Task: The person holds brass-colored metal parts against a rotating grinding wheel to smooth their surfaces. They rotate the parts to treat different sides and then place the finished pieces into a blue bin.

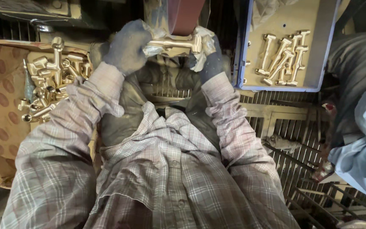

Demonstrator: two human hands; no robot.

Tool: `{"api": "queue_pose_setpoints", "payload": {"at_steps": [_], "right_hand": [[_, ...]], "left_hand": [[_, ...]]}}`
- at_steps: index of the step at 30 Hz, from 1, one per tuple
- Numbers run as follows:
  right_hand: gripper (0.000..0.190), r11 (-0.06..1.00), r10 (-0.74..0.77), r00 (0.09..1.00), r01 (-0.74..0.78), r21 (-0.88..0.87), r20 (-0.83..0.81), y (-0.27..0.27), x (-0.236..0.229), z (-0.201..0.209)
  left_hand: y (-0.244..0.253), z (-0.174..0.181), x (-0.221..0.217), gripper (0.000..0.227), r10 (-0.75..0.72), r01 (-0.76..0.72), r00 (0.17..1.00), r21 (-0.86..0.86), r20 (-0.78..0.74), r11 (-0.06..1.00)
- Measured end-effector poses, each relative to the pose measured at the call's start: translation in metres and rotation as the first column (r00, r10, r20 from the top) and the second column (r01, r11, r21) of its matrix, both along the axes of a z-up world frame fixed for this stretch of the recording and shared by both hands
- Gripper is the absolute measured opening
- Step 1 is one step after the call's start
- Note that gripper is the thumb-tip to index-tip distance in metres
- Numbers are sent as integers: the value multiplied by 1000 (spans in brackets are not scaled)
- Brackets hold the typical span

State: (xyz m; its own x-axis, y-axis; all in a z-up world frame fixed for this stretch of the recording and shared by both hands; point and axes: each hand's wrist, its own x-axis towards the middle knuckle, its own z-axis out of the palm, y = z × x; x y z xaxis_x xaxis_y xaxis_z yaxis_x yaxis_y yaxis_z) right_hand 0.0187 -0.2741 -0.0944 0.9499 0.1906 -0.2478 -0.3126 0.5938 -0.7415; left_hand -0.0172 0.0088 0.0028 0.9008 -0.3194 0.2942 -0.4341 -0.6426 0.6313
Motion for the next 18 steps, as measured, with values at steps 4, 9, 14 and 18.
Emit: {"api": "queue_pose_setpoints", "payload": {"at_steps": [4, 9, 14, 18], "right_hand": [[31, 995, 40, 988, -25, 96, -152, 6, 3, -20], [29, 987, 21, 906, 47, 151, -423, 11, 16, -59], [27, 985, 97, 889, -22, 170, -447, 14, 12, -68], [25, 977, -45, 986, 10, -215, -160, 16, -9, -46]], "left_hand": [[3, -19, 17, 24, 17, -37, 976, -87, -219, 995], [9, -40, 34, 33, 55, -112, 890, -99, -453, 989], [16, -43, 40, 26, 34, -229, 749, -211, -662, 950], [19, -25, 32, 26, -244, -485, 399, -429, -884, 762]]}}
